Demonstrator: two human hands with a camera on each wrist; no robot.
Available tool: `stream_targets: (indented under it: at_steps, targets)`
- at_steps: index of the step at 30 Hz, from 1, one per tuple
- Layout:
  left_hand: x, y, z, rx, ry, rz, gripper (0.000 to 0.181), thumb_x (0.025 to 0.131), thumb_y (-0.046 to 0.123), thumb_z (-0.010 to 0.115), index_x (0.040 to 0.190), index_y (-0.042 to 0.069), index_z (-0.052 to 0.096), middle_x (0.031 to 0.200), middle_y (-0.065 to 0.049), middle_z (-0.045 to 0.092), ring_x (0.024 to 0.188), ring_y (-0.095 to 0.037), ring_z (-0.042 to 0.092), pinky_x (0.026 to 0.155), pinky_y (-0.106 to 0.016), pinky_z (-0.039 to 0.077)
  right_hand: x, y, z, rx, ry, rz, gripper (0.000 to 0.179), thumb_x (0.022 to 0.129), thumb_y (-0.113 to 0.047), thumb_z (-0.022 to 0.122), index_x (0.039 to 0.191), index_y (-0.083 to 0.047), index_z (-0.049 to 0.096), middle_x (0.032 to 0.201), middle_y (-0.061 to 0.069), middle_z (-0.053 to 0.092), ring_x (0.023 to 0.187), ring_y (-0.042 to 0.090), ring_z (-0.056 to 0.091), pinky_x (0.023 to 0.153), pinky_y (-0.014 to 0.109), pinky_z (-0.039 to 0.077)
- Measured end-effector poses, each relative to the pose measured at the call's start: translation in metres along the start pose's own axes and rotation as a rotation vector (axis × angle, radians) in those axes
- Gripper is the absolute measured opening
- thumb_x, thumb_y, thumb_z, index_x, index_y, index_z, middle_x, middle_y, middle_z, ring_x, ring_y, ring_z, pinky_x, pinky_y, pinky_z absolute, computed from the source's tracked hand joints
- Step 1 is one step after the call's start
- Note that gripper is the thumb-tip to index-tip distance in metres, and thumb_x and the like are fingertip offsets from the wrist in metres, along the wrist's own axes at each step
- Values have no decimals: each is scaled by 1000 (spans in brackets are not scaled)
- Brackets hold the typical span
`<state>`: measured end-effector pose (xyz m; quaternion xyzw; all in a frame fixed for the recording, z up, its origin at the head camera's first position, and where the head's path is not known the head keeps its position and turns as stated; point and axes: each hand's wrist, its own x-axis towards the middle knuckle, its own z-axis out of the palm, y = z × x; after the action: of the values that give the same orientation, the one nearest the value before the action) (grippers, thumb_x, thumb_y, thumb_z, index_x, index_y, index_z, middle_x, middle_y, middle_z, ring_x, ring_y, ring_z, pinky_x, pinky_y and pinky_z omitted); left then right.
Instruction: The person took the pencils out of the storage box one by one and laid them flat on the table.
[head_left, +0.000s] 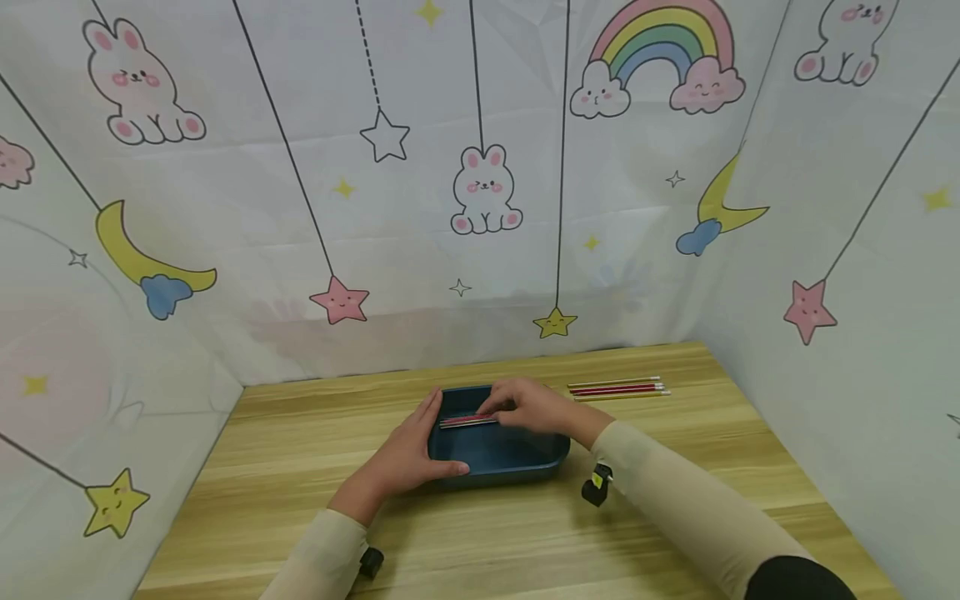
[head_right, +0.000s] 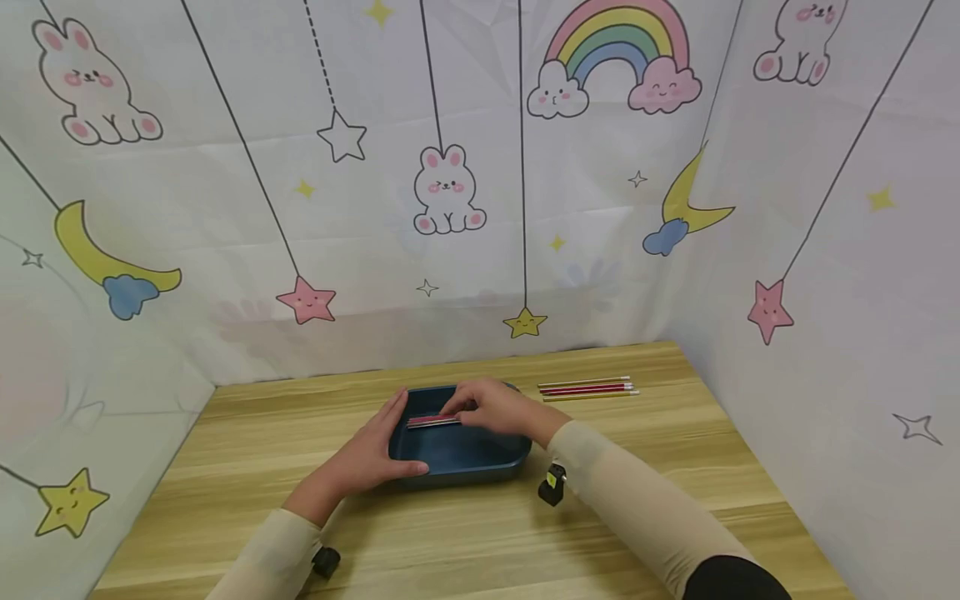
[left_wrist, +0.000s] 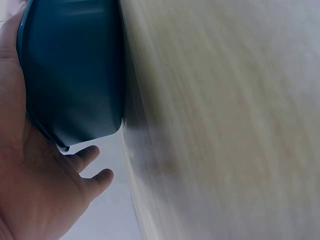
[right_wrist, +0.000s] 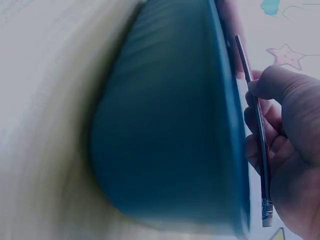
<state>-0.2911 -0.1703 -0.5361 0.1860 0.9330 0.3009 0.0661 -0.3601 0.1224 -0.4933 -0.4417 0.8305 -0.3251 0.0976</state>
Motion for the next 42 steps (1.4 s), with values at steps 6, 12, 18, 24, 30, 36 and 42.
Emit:
stream_targets:
  at_steps: [6,12,18,24,30,36,42]
  targets:
    - [2,0,-1,1,7,16,136,84,75,85,180,14,10,186,-4,8,168,-39,19,128,-69,28,-10,1,-19,66,3,12,27,109,-3,67,129,-8,83,109,8,71,92,17,59,82,35,54]
    - [1,2,-2,4,1,6,136,84,74,86,180,15,9,186,-4,8,169,-38,19,129,-67,27,-26,9,-37,88,12,17,25,110,-4,67,130,-6,82,119,6,73,98,17,62,83,37,56]
    - [0,2,-3,-1,0,9,135,85,71,87,180,15,9,186,-4,7,169,-38,18,129,-67,26,-41,17,-51,82,40,15,24,110,-3,67,127,-3,83,118,5,73,94,17,62,78,36,56]
    - [-2,3,-3,-5,3,11,135,85,70,88,180,15,8,186,-5,7,169,-37,17,130,-65,26,-59,22,-67,91,68,80,24,111,-6,67,129,-11,83,123,4,72,93,22,62,75,35,54]
    - [-3,3,-4,-5,3,20,135,85,71,87,180,16,7,186,-6,7,169,-37,17,130,-65,26,-75,29,-81,96,106,100,24,110,-4,68,129,-5,83,120,12,74,85,30,65,70,35,57]
    - [-3,2,-3,-9,-1,19,135,86,72,86,180,17,7,187,-4,6,169,-36,16,130,-66,25,-90,36,-90,123,105,130,22,108,-3,71,126,-4,83,112,11,70,89,24,70,81,37,64]
    - [-3,1,-2,-10,-1,14,135,85,73,86,180,17,8,186,-3,6,169,-37,16,130,-66,26,-104,46,-95,46,110,170,21,108,-6,73,125,-7,85,111,5,71,90,19,64,75,31,56]
